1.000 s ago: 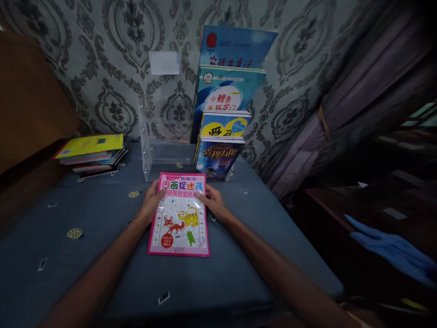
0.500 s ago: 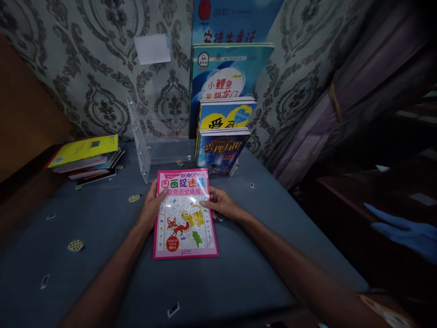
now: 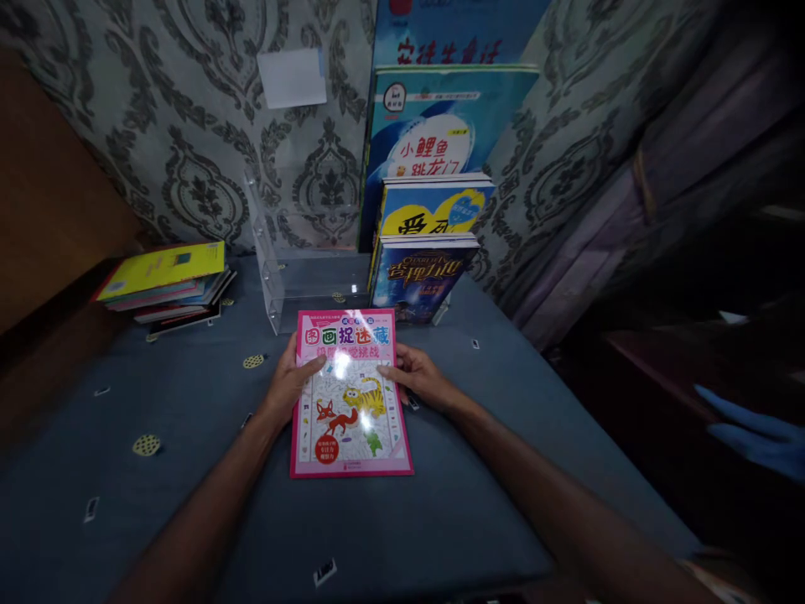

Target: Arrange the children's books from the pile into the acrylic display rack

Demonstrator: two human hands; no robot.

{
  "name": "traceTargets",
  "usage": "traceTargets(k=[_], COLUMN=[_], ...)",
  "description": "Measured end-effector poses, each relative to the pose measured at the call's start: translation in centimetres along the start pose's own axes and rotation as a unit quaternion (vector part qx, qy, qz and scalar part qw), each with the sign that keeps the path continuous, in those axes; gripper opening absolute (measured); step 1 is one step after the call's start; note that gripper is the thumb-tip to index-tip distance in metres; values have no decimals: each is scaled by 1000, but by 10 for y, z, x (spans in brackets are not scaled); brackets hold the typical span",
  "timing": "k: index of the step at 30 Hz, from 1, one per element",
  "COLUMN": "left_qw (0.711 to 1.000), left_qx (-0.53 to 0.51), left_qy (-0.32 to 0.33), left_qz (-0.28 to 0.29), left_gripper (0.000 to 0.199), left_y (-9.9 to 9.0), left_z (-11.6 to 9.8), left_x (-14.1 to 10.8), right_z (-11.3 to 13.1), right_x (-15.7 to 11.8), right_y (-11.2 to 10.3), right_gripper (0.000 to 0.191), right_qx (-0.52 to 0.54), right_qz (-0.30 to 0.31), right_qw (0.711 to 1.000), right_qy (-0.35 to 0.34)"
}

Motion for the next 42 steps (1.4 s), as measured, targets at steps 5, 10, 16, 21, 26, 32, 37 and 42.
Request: traceTargets(k=[5, 10, 16, 21, 26, 32, 37, 42], left_qw=[1000, 1000, 999, 999, 999, 996, 981, 936], left_qx=[3, 12, 19, 18, 26, 59, 140, 263], left_qy=[8, 18, 4, -1, 15, 43, 31, 71], left_qz=[3, 19, 40, 44, 37, 46, 127, 222], left_gripper=[77, 81, 90, 81, 87, 85, 75, 55], left_y=[0, -1, -4, -5, 0, 9, 2, -7], left_z=[-1, -2, -2, -3, -15, -36, -44, -60], left_x=[0, 1, 0, -2, -7, -26, -42, -53], right_z=[1, 1, -1, -2, 7, 32, 54, 85], right_x=[0, 0, 0, -1, -3, -18, -36, -47], right_y=[1, 0, 0, 1, 4, 16, 19, 20], right_gripper=[46, 44, 46, 48, 51, 49, 48, 44], right_qx=[3, 0, 3, 0, -16, -42, -78, -197], right_qz=[2, -2, -18, -25, -38, -51, 0, 54], right_qw=[1000, 1000, 1000, 999, 998, 992, 991, 971], right_qy=[-2, -11, -18, -24, -49, -104, -109, -121])
Point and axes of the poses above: each hand's wrist, its own x-axis towards the middle knuckle, its own y-axis out of the palm, z = x × y, the point moved 6 cm from there along x, towards the middle knuckle, and after that the axes turned 5 degrees about y, right-handed, at the moved point
